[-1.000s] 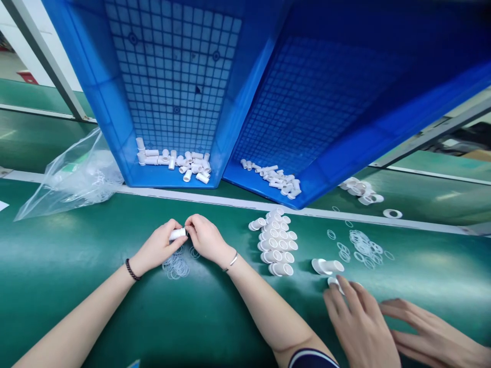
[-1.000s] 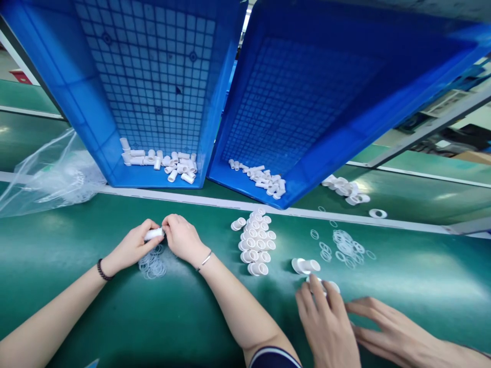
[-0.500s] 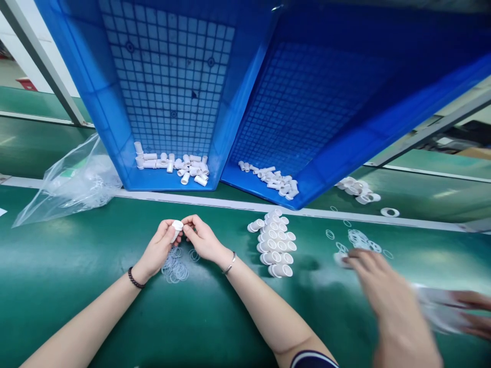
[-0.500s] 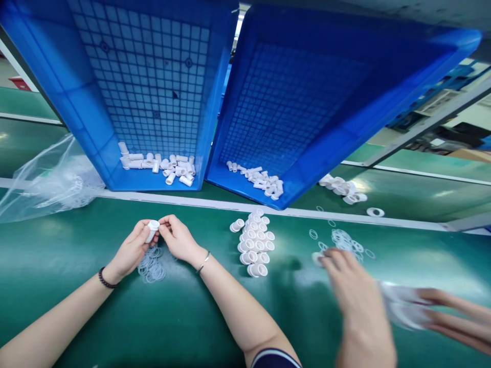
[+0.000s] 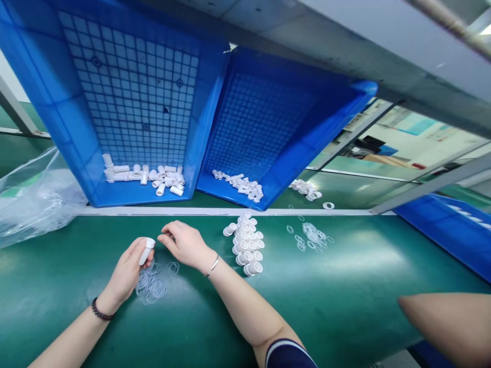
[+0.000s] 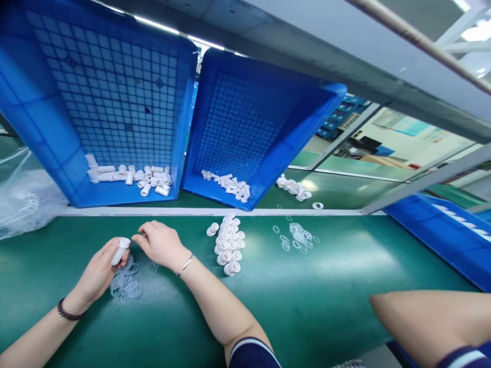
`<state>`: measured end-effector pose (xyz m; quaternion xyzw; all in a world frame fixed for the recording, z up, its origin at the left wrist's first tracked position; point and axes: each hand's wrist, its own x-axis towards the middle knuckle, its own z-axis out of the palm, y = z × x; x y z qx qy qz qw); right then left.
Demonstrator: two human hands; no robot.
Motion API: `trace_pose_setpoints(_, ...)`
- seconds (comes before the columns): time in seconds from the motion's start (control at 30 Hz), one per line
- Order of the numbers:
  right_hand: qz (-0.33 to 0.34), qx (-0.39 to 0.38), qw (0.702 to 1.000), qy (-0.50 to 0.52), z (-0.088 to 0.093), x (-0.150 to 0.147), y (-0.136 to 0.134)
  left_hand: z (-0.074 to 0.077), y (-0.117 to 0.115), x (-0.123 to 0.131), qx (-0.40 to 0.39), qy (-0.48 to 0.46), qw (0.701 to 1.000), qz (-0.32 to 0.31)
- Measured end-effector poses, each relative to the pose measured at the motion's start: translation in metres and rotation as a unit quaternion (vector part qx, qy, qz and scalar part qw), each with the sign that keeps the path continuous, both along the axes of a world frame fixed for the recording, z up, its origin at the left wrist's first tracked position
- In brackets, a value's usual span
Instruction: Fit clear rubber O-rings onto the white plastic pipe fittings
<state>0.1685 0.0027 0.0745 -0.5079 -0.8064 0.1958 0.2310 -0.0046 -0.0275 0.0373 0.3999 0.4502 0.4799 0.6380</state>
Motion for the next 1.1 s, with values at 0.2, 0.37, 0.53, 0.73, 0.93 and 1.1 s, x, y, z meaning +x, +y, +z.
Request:
trace_pose_setpoints(0.2,-0.235,-0.055,0.916,-0.320,0.055,0.126,0.081,-0.001,0.003,-0.011,-0.063,-0.066,0.996,-0.008)
trace_pose_setpoints(0.37,-0.323,-0.075,0.852,-0.406,0.051,0.214,0.100,0.001,0.005,-0.007,-0.091,-0.131,0.987,-0.027)
trace_pose_setpoints(0.53,-0.316,-0.070,0.840,-0.436,0.032,0.233,0.097,0.007,0.006,-0.004,-0.104,-0.171,0.979,-0.037)
trace_pose_setpoints(0.73,-0.325,-0.007,0.896,-0.303,0.055,0.207,0.095,0.004,0.009,-0.008,-0.109,-0.171,0.978,-0.047)
trace_pose_setpoints(0.93,-0.079,0.059,0.995,0.004,0.064,0.079,0.035,0.003,0.001,-0.005,-0.008,-0.034,0.996,-0.088)
trace_pose_setpoints(1.1,0.051,-0.021,0.983,0.174,0.014,-0.008,-0.001,0.002,-0.003,-0.011,0.066,0.065,0.990,-0.103)
